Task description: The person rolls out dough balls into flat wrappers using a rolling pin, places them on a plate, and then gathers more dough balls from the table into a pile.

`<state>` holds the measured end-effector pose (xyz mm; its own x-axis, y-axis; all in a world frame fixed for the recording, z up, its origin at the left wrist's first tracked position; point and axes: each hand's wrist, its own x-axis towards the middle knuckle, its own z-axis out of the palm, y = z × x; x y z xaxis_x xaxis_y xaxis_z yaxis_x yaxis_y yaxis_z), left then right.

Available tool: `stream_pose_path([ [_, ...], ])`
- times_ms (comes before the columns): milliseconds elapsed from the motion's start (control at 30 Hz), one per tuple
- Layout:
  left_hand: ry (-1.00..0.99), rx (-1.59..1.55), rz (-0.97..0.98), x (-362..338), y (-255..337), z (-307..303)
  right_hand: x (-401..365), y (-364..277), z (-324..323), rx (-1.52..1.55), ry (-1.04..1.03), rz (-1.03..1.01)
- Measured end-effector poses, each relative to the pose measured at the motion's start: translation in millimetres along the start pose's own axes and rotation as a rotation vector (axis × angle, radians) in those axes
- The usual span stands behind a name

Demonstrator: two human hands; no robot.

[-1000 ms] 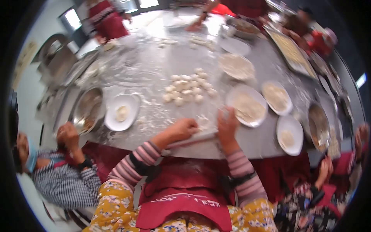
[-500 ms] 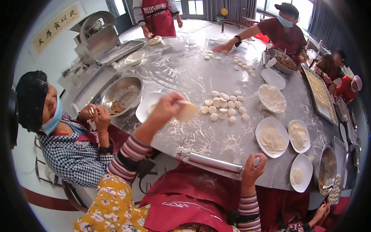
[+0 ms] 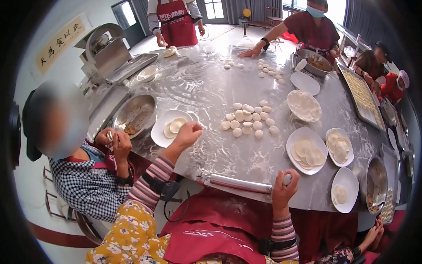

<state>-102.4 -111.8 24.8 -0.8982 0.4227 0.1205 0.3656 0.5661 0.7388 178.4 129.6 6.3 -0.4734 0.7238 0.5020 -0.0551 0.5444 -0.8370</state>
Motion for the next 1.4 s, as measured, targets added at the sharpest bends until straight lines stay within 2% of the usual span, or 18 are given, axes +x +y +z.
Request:
stream_pose_path([
  [67, -0.17, 0.047, 0.072, 11, 15, 20, -2, 2, -2, -0.006, 0.003, 0.013],
  [200, -0.207, 0.077, 0.177, 28, 31, 77, -6, 18, -4, -0.136, 0.017, -0.078],
  [233, -0.203, 0.005, 0.13, 28, 34, 92, -7, 26, -5, -0.111, 0.01, -0.063],
  [267, -0.146, 0.118, 0.123, 31, 37, 106, -7, 33, -5, -0.076, -0.009, -0.054],
  [333, -0.091, 0.23, 0.159, 31, 38, 126, -1, 34, 3, -0.082, 0.058, -0.254],
  [533, 0.115, 0.277, 0.099, 25, 57, 139, -2, 54, 6, -0.003, 0.047, -0.169],
  [600, -0.078, 0.134, 0.164, 21, 57, 135, -3, 60, 8, -0.016, 0.035, -0.161],
  [667, -0.035, 0.092, 0.199, 15, 56, 141, -5, 54, 8, -0.019, 0.063, -0.154],
  [767, -0.171, -0.042, 0.159, -7, 64, 141, -7, 66, 6, 0.024, 0.052, -0.133],
  [833, -0.426, -0.196, 0.27, -29, 64, 140, -4, 66, 8, -0.034, 0.056, -0.171],
  [867, -0.45, -0.205, 0.281, -35, 62, 141, -3, 67, 7, -0.089, 0.06, -0.208],
  [933, -0.54, -0.11, 0.32, -47, 63, 146, -1, 59, 7, -0.04, -0.009, 0.046],
  [1067, -0.618, 0.036, 0.278, -53, 69, 138, 4, 40, 7, -0.158, -0.024, -0.104],
  [1100, -0.586, -0.005, 0.287, -56, 67, 137, 0, 34, 6, -0.106, -0.021, -0.046],
  [1133, -0.553, -0.046, 0.294, -57, 64, 134, -2, 35, 5, -0.152, 0.023, -0.135],
  [1233, -0.68, -0.059, 0.216, -62, 77, 117, -5, 38, 6, -0.124, 0.031, -0.111],
  [1300, -0.745, -0.044, 0.249, -62, 79, 117, 14, 28, 18, -0.203, 0.09, -0.314],
  [1400, -0.703, 0.039, 0.246, -56, 86, 120, 32, 35, 34, -0.177, 0.085, -0.275],
])
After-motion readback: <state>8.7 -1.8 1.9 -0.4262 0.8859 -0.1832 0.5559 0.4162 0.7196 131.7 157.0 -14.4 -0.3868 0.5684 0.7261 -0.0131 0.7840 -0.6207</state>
